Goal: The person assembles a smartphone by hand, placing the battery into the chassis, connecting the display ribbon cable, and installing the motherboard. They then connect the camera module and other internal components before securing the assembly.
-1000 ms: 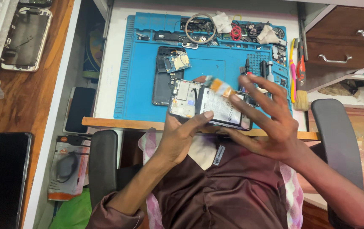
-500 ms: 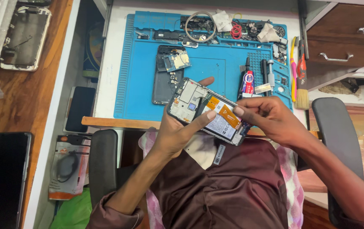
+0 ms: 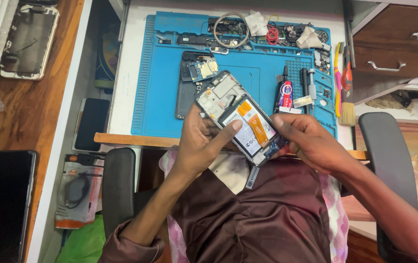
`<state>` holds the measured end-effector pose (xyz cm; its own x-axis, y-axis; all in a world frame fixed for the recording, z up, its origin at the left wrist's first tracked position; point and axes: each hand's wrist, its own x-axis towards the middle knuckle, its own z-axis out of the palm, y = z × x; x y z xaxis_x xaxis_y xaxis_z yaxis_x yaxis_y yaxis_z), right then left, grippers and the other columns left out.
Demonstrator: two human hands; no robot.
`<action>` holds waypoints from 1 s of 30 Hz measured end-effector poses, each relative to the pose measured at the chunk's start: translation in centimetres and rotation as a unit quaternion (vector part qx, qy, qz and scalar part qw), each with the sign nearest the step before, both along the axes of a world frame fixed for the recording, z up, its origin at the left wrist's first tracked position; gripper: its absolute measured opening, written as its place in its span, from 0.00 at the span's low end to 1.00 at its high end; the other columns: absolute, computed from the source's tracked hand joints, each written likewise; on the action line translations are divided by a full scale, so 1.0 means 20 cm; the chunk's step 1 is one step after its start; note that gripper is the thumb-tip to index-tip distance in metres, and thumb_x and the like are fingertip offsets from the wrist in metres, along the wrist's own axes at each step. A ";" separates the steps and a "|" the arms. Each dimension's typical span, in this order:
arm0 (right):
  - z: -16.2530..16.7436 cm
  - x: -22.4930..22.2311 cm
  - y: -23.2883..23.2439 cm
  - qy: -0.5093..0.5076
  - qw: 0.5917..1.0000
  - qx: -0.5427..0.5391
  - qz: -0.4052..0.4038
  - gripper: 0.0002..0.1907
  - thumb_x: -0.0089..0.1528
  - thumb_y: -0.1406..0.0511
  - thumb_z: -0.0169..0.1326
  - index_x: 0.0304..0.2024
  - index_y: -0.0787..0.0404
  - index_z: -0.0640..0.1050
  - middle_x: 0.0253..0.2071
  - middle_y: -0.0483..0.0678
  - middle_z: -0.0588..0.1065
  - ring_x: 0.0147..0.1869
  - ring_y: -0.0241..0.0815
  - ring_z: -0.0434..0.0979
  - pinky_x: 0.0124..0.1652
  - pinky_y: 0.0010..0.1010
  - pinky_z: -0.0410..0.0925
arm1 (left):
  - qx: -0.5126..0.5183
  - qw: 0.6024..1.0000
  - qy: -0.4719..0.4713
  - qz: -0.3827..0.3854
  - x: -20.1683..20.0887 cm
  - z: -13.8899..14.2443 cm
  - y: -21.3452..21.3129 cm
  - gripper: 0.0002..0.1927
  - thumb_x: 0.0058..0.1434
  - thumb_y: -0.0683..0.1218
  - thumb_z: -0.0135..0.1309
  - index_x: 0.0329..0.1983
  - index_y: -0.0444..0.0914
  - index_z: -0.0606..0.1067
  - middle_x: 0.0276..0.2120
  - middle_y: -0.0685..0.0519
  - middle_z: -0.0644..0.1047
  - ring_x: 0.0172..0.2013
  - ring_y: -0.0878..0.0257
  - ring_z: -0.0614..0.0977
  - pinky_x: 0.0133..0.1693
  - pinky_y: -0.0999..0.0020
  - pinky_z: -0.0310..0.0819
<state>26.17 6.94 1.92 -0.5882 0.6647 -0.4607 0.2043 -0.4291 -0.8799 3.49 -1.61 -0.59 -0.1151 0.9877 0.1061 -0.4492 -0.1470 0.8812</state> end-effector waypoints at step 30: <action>0.14 -0.05 -0.11 -0.111 0.733 0.665 0.088 0.16 0.54 0.72 0.65 0.45 0.57 0.83 0.51 0.46 0.81 0.47 0.42 0.83 0.41 0.31 0.76 | 0.037 0.983 -0.176 0.047 0.00 0.07 0.02 0.30 0.72 0.36 0.49 0.73 0.35 0.52 0.65 0.31 0.69 0.62 0.40 0.77 0.60 0.46 0.79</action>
